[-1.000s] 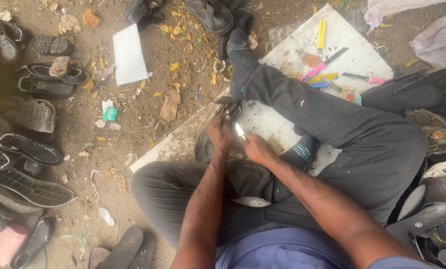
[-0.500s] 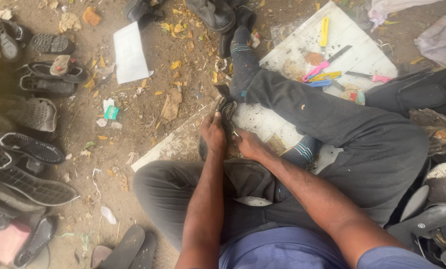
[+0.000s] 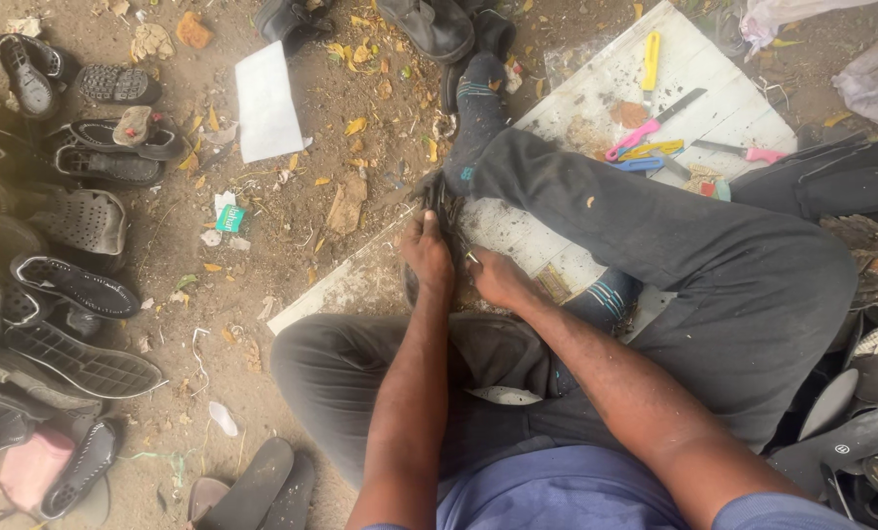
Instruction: The person sits on the ground and uses a knife to cut and scrape the sole of a shoe. They then use a hammer to tap the shoe and continue scraping the sole with the knife. The person handles multiple shoes and tools during the process.
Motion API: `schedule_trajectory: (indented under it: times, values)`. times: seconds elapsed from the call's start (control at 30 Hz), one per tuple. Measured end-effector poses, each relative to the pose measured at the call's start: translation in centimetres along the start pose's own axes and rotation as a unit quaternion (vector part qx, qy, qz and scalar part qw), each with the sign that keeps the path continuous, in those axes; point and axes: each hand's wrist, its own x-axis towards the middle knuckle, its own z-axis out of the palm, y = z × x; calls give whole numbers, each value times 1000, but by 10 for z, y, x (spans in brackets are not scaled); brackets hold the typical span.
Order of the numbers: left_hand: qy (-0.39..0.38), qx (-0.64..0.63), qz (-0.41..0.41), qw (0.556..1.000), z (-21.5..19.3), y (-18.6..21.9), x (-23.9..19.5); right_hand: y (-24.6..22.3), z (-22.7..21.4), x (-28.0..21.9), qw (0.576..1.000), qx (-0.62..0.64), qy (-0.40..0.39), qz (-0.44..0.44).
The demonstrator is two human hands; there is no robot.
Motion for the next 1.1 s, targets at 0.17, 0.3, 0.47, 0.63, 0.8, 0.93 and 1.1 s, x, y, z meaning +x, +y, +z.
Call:
schedule_trajectory:
  times: [0.17,0.3,0.47,0.63,0.8,0.93,1.1]
  values:
    - [-8,-11,-22,1000,-10,18,-1,8,-4,10,999,21,-34,1]
    - [-2,-97,-60,993,-14,10,3,21,-1,19,997,32,-60,-23]
    - [40,-172,-96,980,-20,9,21,9,-4,-23,988,-54,-143,-34]
    - [22,-255,-104,961,-39,8,28,0,0,-34,988,-59,-139,-11]
    - [32,-277,-115,953,-49,1,33,1,18,-52,989,-7,-149,-4]
    - [5,-52,-88,995,-28,16,19,-2,2,-57,987,-10,-160,-11]
    - [-86,748,215,621,-13,57,-32,2,1,-43,980,-72,-182,20]
